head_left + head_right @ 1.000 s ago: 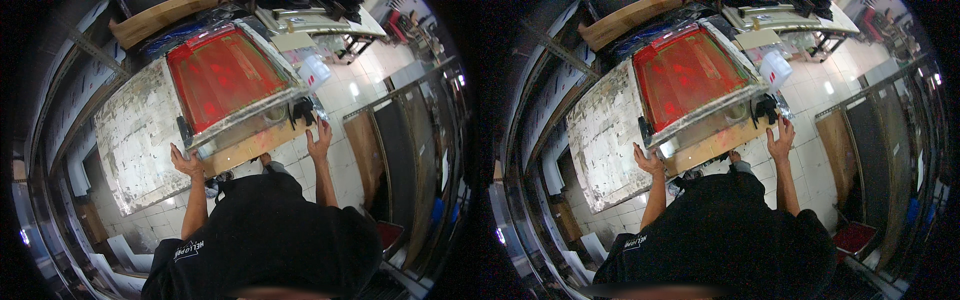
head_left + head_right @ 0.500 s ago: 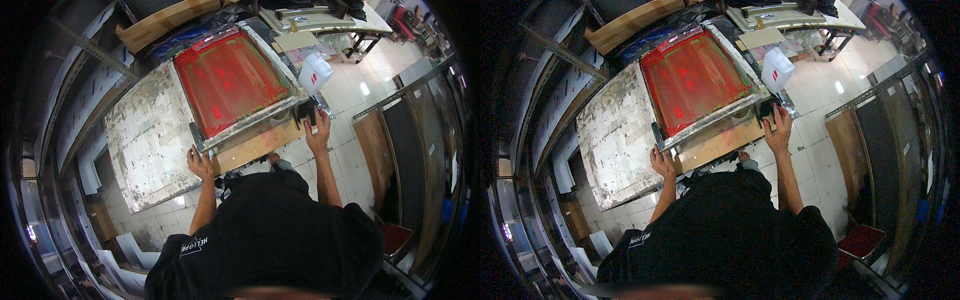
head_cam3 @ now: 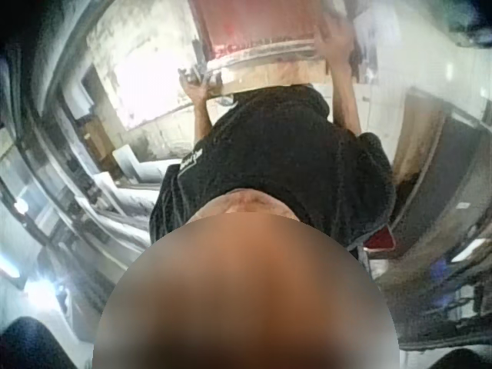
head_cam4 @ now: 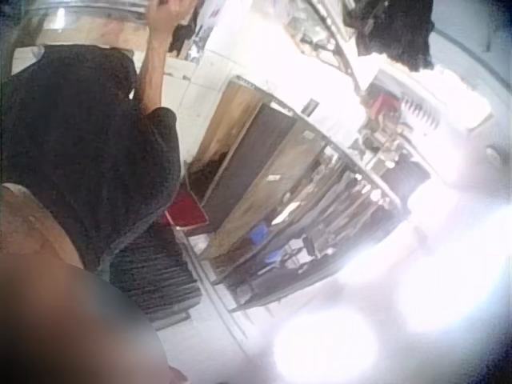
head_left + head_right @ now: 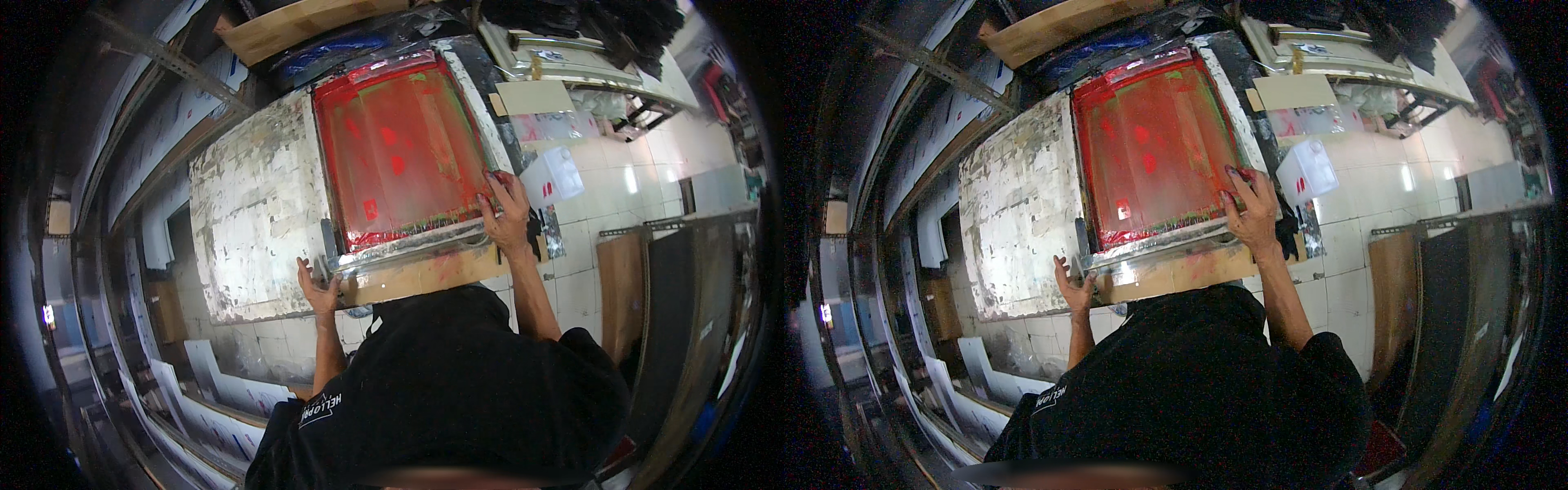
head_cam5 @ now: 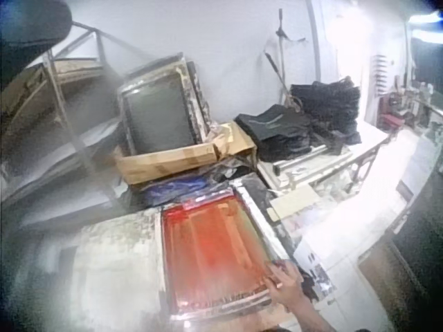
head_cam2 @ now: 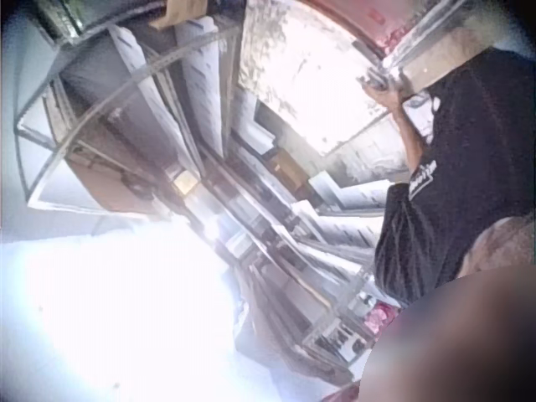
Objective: The person applies red ink to a screen printing frame, spreads it with a squeegee, and pours more ink from a bottle. They then lift the frame and later sit to remove a plastic film from a red squeegee.
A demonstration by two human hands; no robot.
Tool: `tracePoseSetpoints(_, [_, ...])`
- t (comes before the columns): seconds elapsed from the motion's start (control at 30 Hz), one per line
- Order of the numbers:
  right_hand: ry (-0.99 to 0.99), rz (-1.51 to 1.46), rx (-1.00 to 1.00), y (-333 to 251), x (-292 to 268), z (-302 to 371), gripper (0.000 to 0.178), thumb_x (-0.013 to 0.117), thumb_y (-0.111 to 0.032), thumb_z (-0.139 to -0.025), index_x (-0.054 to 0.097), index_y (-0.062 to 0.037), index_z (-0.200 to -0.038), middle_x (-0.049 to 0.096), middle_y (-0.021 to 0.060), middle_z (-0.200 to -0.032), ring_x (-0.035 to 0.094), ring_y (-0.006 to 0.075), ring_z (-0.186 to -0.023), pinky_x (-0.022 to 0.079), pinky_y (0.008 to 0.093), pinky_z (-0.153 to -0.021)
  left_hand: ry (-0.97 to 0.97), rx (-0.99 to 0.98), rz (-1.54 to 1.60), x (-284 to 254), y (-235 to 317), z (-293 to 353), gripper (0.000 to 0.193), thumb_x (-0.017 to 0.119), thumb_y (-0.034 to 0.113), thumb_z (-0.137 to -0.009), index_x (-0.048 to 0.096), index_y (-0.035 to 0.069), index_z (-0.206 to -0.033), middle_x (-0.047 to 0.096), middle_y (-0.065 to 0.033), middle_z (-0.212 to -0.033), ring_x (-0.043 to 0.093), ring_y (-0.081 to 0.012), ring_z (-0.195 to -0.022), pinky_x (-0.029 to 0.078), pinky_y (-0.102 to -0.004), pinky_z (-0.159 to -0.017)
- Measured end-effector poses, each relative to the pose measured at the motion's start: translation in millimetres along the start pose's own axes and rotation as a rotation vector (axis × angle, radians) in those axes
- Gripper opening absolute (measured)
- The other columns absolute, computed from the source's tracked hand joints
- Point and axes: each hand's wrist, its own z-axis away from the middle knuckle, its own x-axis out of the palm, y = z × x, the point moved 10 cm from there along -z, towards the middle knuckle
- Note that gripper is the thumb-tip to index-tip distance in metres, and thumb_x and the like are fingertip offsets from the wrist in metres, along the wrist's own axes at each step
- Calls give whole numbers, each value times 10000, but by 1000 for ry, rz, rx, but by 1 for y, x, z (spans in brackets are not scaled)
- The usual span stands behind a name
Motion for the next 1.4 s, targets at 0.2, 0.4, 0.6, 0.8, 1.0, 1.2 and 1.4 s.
tracePoseSetpoints(0.2, [-25, -106, 36, 32, 42, -57, 351, 707, -42, -760, 668, -32, -1109, 589, 172, -1039, 574, 338, -956, 463, 399, -834, 204, 36, -142, -33, 39, -26, 741, 691, 152, -775, 384, 43, -1441, 471, -160, -1343, 461, -304, -1182, 383, -429, -958])
tracePoseSetpoints(0.4, [31, -78, 54, 67, 81, -99, 360, 729, -188, -761, 675, -46, -1087, 588, 163, -993, 539, 346, -924, 440, 438, -820, 267, 324, -255, 14, 134, -118, 427, 679, 7, -801, 589, -28, -1217, 600, -181, -1166, 530, -325, -1090, 405, -410, -957])
tracePoseSetpoints(0.6, [63, 42, 222, 106, 114, -142, 396, 756, -248, -764, 680, -65, -1107, 600, 145, -1033, 536, 336, -967, 425, 443, -863, 23, 667, -216, 151, 235, -250, 284, 751, 107, -747, 652, 8, -994, 637, -133, -1058, 573, -325, -1002, 440, -418, -877])
tracePoseSetpoints(0.8, [84, 125, 348, 147, 136, -165, 424, 750, -266, -766, 661, -65, -1129, 585, 156, -1050, 516, 354, -976, 417, 457, -862, -118, 644, -399, 301, 262, -375, 549, 731, 274, -781, 527, 70, -1247, 580, -113, -1205, 493, -308, -1153, 350, -475, -962])
tracePoseSetpoints(1.0, [89, 122, 341, 166, 152, -185, 438, 741, -277, -770, 657, -63, -1143, 574, 185, -1060, 501, 378, -994, 412, 472, -868, -446, 620, -755, 383, 244, -430, 551, 697, 397, -814, 563, 115, -1268, 603, -90, -1192, 428, -286, -1238, 295, -471, -966])
tracePoseSetpoints(1.2, [187, 116, 367, 196, 167, -222, 476, 758, -327, -758, 664, -91, -1161, 570, 203, -1036, 492, 391, -1004, 414, 468, -883, -615, 510, -466, 387, 230, -439, 450, 662, 436, -838, 609, 123, -1157, 620, -120, -1121, 505, -297, -1140, 265, -492, -950])
tracePoseSetpoints(1.4, [186, -403, 449, 236, 202, -249, 415, 787, -273, -757, 700, -123, -1134, 600, 148, -1015, 515, 289, -997, 415, 377, -911, -525, 343, 20, 352, 211, -443, 377, 635, 373, -879, 592, 119, -1154, 603, -135, -1065, 543, -301, -1080, 237, -480, -1007])
